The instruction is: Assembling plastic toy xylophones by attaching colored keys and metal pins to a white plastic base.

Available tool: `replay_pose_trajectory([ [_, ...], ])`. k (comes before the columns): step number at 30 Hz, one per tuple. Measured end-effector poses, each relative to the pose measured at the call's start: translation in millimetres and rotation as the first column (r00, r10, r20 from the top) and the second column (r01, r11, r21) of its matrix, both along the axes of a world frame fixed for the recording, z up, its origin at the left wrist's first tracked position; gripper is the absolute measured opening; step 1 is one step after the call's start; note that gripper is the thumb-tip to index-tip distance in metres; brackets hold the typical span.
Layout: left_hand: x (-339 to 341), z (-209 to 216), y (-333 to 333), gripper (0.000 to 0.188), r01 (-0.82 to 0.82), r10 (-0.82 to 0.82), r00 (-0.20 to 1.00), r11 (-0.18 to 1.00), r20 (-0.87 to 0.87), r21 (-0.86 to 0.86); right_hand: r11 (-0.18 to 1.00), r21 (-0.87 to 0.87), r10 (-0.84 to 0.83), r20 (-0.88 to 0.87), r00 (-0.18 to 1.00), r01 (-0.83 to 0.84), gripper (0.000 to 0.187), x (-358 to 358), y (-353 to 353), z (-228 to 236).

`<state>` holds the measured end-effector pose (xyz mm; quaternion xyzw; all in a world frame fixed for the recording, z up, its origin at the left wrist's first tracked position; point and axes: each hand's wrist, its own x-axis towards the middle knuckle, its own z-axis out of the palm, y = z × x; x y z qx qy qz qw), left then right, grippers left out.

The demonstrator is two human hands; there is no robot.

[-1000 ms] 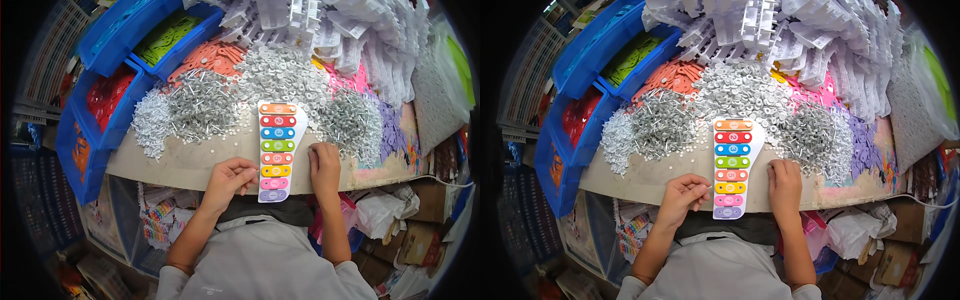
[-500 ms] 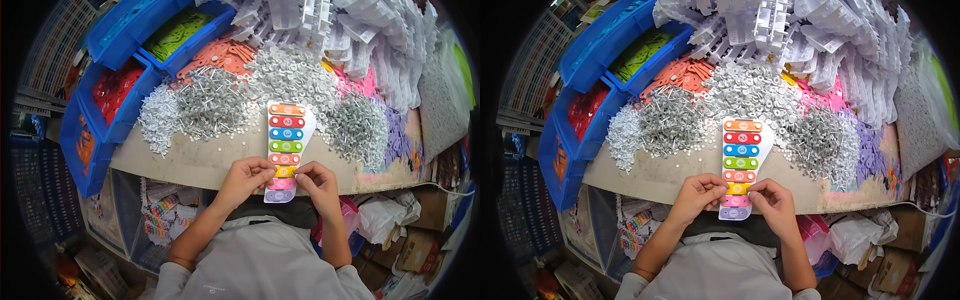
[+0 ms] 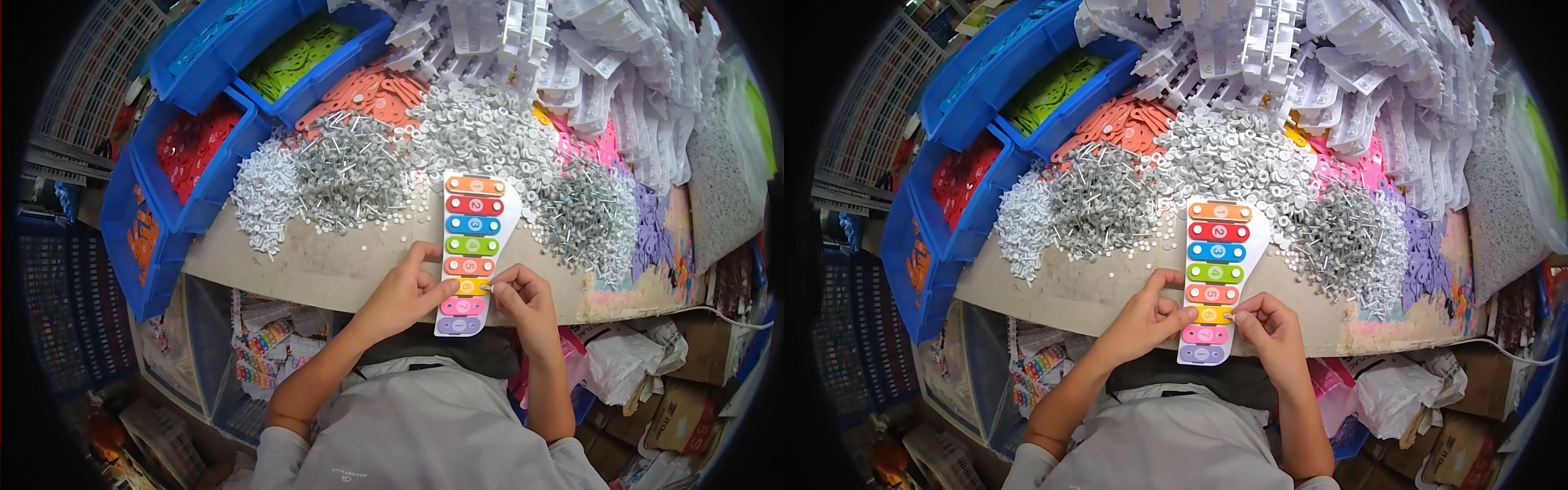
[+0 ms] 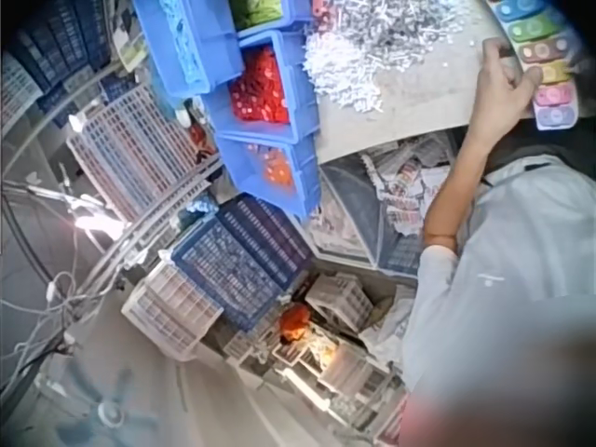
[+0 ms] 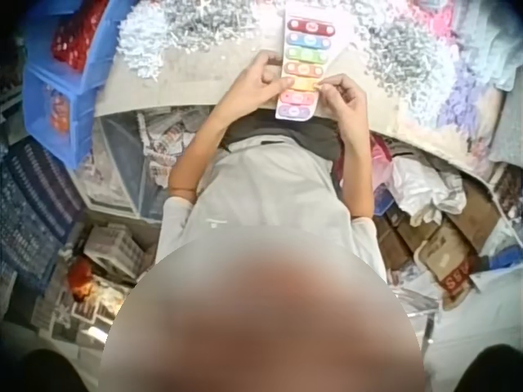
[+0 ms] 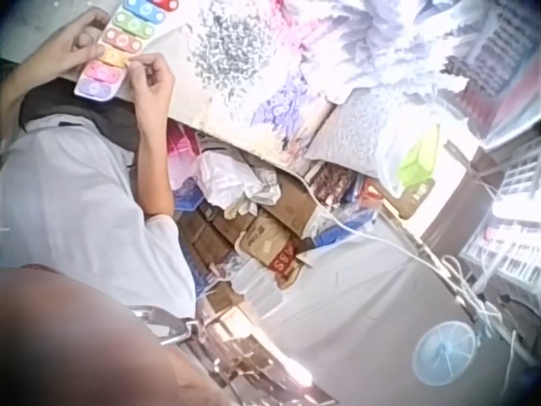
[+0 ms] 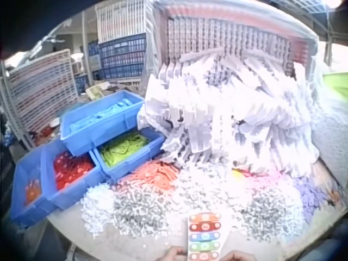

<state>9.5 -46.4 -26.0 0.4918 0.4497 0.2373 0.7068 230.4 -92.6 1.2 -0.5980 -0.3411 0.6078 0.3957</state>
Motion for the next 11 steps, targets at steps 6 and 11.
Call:
replay_pose_trajectory([
  [6, -1, 3, 7, 0.056, 0.119, -0.116, 0.988, 0.993, -0.101, 0.024, 0.996, -0.004, 0.087, 0.151, 0.985, -0.087, 0.021, -1, 1, -2],
  [11, -7, 10, 32, 0.082, 0.283, -0.29, 0.95, 0.956, -0.111, -0.079, 0.971, -0.18, 0.165, 0.015, 0.986, -0.16, 0.026, 8, 10, 0],
])
